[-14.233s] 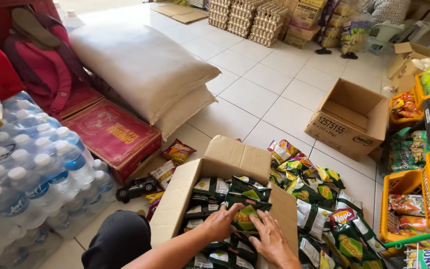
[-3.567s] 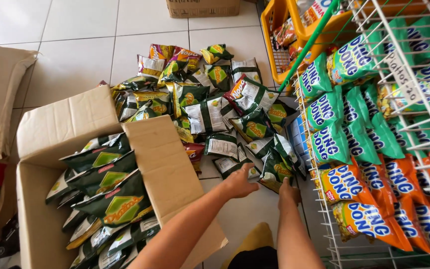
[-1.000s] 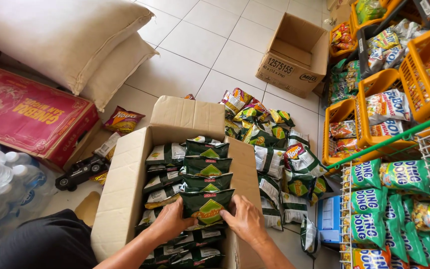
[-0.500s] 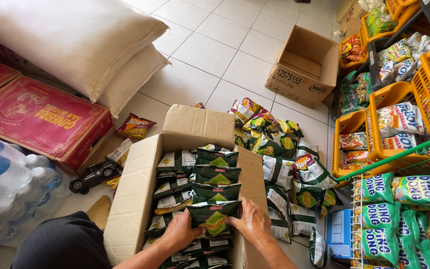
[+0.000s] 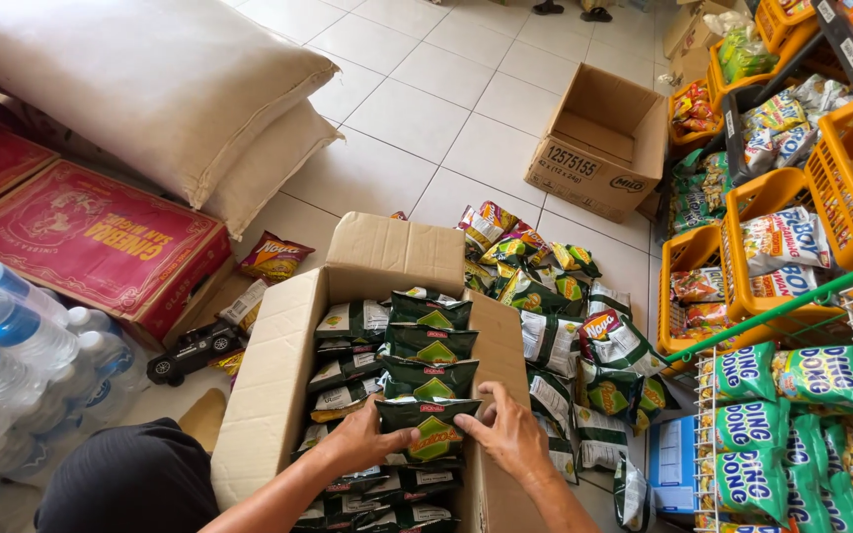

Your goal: Packing individual snack bags into a cardboard box.

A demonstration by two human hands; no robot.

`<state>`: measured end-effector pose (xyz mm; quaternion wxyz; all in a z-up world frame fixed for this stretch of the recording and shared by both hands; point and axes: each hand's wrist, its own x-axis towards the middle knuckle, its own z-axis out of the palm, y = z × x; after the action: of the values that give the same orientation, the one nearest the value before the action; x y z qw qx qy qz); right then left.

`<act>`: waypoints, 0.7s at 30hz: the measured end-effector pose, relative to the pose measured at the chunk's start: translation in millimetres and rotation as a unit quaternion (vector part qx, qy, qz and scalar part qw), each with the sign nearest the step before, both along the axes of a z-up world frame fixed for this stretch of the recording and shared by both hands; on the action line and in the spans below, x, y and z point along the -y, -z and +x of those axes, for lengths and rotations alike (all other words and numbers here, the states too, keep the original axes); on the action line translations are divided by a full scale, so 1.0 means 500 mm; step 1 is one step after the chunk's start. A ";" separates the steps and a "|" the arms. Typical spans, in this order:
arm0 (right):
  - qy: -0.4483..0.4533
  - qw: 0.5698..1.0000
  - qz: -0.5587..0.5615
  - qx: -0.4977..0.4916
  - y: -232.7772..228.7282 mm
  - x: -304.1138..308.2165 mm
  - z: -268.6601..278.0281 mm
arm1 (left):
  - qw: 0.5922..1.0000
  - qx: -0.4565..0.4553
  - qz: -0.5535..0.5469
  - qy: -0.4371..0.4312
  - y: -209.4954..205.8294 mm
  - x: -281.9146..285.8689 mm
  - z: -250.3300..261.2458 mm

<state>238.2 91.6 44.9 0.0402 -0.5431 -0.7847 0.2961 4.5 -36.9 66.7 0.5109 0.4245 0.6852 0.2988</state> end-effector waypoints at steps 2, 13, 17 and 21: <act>-0.003 1.000 0.003 0.002 -0.003 0.003 0.002 | 0.999 -0.032 -0.023 0.007 0.026 -0.004 -0.010; -0.043 0.999 0.031 0.000 0.027 -0.001 0.012 | 0.988 -0.133 0.003 0.082 0.108 -0.018 -0.018; -0.023 0.998 0.053 -0.008 0.024 0.004 -0.002 | 0.996 -0.071 -0.018 0.057 0.094 -0.013 -0.002; 0.002 0.998 0.051 0.025 0.017 0.011 -0.014 | 0.999 -0.033 -0.028 0.022 0.104 -0.009 0.005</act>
<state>231.0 86.1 36.3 0.0493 -0.5493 -0.7983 0.2420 6.8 -32.3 14.6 0.5060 0.4352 0.7001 0.2539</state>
